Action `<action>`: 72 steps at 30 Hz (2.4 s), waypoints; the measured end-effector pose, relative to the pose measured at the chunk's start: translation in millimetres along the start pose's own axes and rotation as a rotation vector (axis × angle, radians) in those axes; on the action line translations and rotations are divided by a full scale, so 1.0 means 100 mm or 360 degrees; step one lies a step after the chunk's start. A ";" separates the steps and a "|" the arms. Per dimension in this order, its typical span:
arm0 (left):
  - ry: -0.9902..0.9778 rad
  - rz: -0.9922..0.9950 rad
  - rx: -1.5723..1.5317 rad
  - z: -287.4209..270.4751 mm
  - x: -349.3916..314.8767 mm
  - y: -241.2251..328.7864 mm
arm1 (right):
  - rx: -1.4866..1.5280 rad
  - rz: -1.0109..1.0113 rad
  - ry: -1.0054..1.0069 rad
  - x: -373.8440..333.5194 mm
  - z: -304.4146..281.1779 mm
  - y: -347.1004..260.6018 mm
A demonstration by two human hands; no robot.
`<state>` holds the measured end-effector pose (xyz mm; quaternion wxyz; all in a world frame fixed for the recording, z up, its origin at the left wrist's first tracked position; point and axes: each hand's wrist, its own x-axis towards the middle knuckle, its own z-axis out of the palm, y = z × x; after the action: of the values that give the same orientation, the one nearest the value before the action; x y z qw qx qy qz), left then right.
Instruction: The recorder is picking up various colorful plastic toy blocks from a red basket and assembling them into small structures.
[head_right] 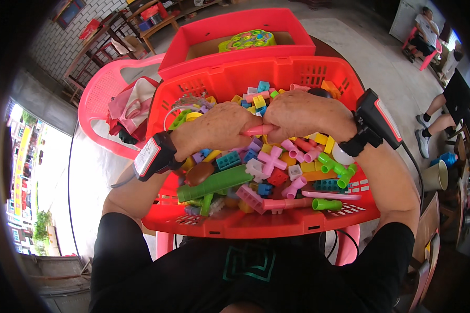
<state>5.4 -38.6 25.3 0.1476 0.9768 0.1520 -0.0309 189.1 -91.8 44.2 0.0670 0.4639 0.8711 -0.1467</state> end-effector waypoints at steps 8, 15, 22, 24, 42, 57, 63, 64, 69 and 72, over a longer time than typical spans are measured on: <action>0.0075 -0.0137 0.0275 0.04 -0.03 -0.12 | 0.0017 0.0093 0.0107 -0.07 -0.08 0.12; 0.0503 -0.0199 -0.1057 0.10 0.10 -0.55 | 0.0253 0.0204 0.0461 -0.04 -0.09 0.55; 0.0626 -0.0079 -0.1916 0.06 0.10 -0.38 | 0.0321 0.0125 0.0767 0.05 0.04 0.59; 0.0776 -0.0197 -0.1704 0.02 0.09 -0.33 | 0.0233 0.0025 0.0983 0.04 0.04 0.58; 0.0862 -0.0166 -0.0428 0.22 0.12 -0.23 | 0.0887 0.0176 0.0722 0.21 0.11 0.19; 0.0585 -0.0314 -0.0054 0.00 0.05 -0.15 | 0.0946 0.0103 0.0554 0.11 -0.06 0.17; 0.0616 -0.0623 0.0237 0.02 0.00 -0.62 | 0.0823 0.0347 0.0772 -0.12 -0.13 0.73; 0.0682 -0.0615 0.0303 0.03 0.00 -0.65 | 0.0466 0.0375 0.0990 -0.13 -0.10 0.86; 0.0682 -0.0613 0.0417 0.06 -0.02 -0.68 | -0.0047 0.0604 0.0868 -0.15 0.01 1.01; 0.0458 -0.0592 0.0520 0.05 -0.02 -0.74 | -0.0397 0.0651 0.1058 -0.12 0.11 1.00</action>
<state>-19.5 26.9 0.4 -0.0430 0.9374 0.3408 0.0574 278.6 -52.1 17.1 -0.1345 0.6380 0.7461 0.1344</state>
